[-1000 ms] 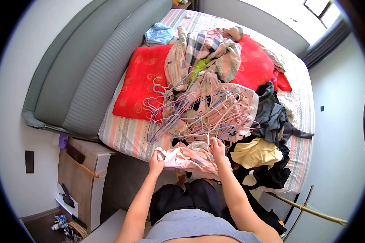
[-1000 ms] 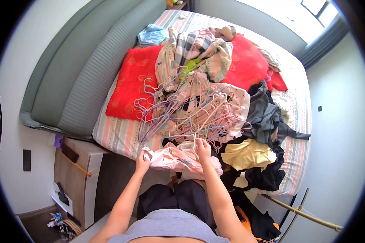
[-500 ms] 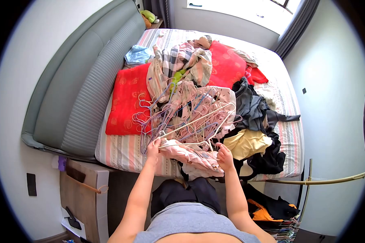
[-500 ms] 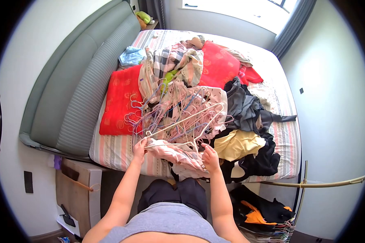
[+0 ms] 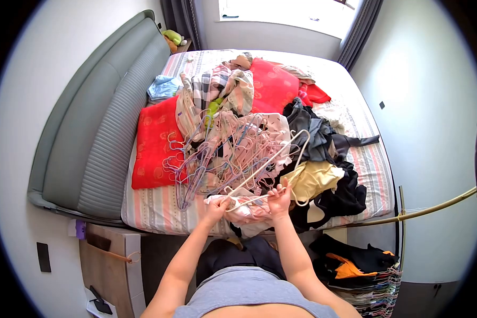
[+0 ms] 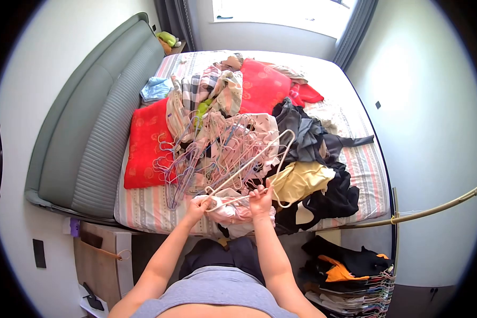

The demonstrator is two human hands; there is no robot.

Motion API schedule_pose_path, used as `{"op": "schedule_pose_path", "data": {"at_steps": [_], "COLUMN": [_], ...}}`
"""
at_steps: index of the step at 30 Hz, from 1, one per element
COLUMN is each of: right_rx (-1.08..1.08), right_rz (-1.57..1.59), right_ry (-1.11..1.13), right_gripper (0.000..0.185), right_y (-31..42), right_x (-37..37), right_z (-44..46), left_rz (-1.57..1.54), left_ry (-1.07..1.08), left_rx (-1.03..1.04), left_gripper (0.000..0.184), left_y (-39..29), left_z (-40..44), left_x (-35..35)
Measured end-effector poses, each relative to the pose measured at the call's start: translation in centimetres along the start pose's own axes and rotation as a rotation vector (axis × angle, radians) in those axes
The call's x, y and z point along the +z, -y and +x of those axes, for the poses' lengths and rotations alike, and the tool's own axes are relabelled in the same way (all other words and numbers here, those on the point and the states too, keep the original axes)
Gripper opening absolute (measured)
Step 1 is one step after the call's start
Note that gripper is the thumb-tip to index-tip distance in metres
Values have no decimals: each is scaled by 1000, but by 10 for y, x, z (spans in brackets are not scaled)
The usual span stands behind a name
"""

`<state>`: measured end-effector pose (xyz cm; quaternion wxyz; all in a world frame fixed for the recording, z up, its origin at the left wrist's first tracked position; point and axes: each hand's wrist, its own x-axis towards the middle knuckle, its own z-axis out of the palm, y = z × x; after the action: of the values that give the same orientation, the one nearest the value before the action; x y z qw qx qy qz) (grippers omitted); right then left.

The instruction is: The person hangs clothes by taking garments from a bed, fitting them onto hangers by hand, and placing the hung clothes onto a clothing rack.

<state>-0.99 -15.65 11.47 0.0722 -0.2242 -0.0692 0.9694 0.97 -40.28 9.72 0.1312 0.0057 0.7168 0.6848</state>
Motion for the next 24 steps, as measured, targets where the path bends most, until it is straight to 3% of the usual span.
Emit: {"op": "schedule_pose_path", "data": {"at_steps": [3, 4, 6, 8, 10, 12, 17, 20, 21, 22, 24], "right_rx": [-181, -249, -412, -419, -354, -338, -141, -163, -194, -248, -361], "right_rz": [-450, -674, -1115, -1279, -1574, -1423, -1570, -1746, -1804, -1856, -1959], "right_ry": [-121, -100, -40, 120, 116, 247, 495, 592, 632, 666, 739], "right_gripper": [35, 35, 33, 30, 30, 22, 22, 23, 24, 25, 27], "right_y": [36, 47, 65, 84, 99, 107, 134, 141, 147, 147, 143], "right_x": [9, 6, -8, -17, -24, -30, -17, 1, 4, 11, 24], "right_z": [-13, -18, -23, -36, -52, -64, -91, -99, -101, -103, -107], "left_rz": [132, 186, 285, 511, 714, 919, 1195, 1236, 1036, 1069, 952], "left_ry": [-134, -200, -386, -470, -519, -480, -335, -352, -255, -248, -54], "left_rx": [-10, -38, 106, 166, 540, 481, 188, 488, 550, 617, 575], "left_gripper": [22, 21, 18, 17, 35, 52, 78, 74, 66, 59, 56], "left_y": [-9, -12, 3, -27, -20, -28, -75, -74, -94, -102, -109], "left_z": [-7, -9, -1, 0, 15, 15, -6, -14, -27, -33, -50], "left_x": [0, -5, -15, -9, -11, -2, 41, 68, 95, 113, 154]}}
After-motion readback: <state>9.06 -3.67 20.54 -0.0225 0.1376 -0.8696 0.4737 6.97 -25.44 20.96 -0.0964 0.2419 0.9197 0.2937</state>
